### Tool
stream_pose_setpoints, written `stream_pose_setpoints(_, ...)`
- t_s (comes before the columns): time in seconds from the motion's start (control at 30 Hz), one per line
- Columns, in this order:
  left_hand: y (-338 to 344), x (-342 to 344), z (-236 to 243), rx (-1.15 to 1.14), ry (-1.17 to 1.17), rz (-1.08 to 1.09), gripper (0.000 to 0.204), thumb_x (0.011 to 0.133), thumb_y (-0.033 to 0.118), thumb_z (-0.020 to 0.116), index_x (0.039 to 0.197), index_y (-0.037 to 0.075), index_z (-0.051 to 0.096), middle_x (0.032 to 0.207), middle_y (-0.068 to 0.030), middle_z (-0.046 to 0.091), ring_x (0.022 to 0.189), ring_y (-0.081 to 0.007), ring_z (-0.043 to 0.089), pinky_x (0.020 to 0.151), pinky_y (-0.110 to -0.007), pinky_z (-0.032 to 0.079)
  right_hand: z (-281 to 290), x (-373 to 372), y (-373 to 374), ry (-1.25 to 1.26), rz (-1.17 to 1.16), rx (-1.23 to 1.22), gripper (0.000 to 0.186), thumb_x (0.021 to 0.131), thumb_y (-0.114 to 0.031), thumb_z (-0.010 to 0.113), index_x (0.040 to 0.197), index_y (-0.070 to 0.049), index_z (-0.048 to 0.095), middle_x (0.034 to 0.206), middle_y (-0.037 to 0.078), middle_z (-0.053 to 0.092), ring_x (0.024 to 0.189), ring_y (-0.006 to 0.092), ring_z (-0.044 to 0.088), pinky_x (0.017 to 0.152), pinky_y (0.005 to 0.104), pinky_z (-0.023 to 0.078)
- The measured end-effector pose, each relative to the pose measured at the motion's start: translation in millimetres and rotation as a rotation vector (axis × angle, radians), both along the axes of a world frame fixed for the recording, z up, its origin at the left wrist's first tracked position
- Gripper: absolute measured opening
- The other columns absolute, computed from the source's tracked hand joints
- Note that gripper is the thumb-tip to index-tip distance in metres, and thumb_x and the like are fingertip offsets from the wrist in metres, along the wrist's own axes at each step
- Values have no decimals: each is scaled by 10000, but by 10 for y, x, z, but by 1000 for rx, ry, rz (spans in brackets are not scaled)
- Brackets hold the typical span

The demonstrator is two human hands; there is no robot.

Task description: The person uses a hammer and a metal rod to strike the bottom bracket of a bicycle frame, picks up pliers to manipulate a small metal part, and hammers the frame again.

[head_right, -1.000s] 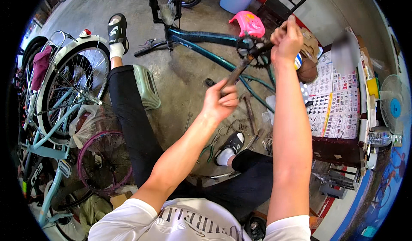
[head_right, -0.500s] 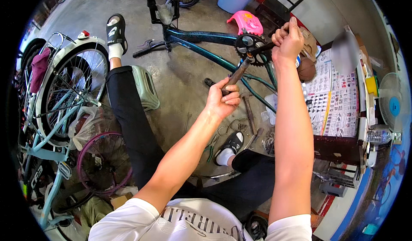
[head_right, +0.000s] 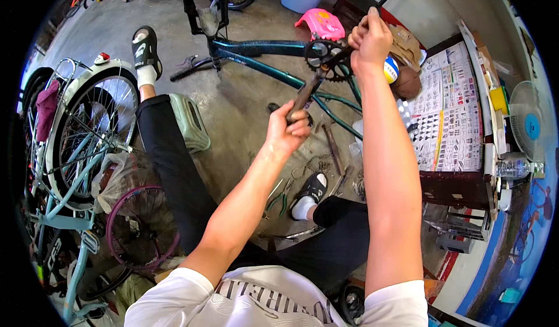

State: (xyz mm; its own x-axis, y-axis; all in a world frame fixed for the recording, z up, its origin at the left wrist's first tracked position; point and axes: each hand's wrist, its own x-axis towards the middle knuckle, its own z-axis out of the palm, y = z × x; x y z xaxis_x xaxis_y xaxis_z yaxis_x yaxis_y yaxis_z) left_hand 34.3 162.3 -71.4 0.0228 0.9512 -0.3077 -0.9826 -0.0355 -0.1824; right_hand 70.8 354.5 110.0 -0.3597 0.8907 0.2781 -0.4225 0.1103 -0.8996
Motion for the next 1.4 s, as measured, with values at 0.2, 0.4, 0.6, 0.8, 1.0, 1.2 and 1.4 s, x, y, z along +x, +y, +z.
stream_pose_setpoints(0.2, -217, 208, -684, -526, -152, 25, 268, 1079, 316, 439, 899, 118, 467, 646, 42, 461, 432, -81, 314, 424, -246, 286, 54, -56, 9, -36, -8, 32, 383, 1036, -320, 620, 752, -91, 502, 578, -46, 335, 450, 76, 297, 423, 261, 228)
stream_pose_setpoints(0.4, -14, -56, 69, 127, -81, -43, 202, 1061, 292, 495, 936, 135, 471, 660, 47, 442, 445, -76, 287, 427, -248, 279, 29, -50, 20, -21, -8, 36, 383, 1029, -323, 621, 748, -92, 500, 578, -41, 346, 470, 83, 314, 436, 263, 252)
stream_pose_setpoints(0.6, -295, 157, -548, -456, -154, -4, 275, 1061, 309, 484, 866, 115, 477, 610, 45, 437, 419, -91, 277, 419, -243, 281, -43, -12, 25, -87, -20, 7, 389, 1029, -335, 628, 743, -104, 501, 567, -56, 337, 455, 71, 303, 424, 256, 231)
stream_pose_setpoints(0.8, 6, 130, -292, -74, -93, -28, 214, 1062, 312, 493, 949, 134, 531, 624, 53, 407, 437, -84, 280, 425, -249, 276, -23, -60, 59, -69, -18, 51, 401, 1029, -345, 626, 746, -92, 497, 576, -54, 328, 458, 70, 293, 427, 263, 230)
stream_pose_setpoints(1.0, 25, 206, -29, -16, -87, -79, 195, 1065, 318, 500, 1031, 129, 535, 643, 37, 435, 439, -95, 307, 432, -248, 287, 7, -35, 19, -69, -20, 18, 390, 1029, -334, 628, 747, -95, 504, 567, -48, 329, 448, 77, 278, 425, 265, 221)
stream_pose_setpoints(1.2, -148, 216, -534, -632, -219, 103, 232, 1074, 294, 437, 957, 102, 497, 685, 24, 499, 451, -94, 315, 439, -239, 312, -18, -60, 78, -51, -10, 31, 384, 1030, -335, 622, 752, -94, 508, 573, -51, 343, 451, 69, 287, 424, 267, 231)
stream_pose_setpoints(1.4, 97, -80, 57, -4, -3, 19, 277, 1053, 313, 528, 893, 98, 453, 655, 36, 433, 450, -90, 309, 441, -254, 298, -35, -67, 77, -78, -16, 36, 391, 1024, -341, 617, 750, -90, 496, 576, -49, 337, 454, 71, 297, 429, 265, 235)
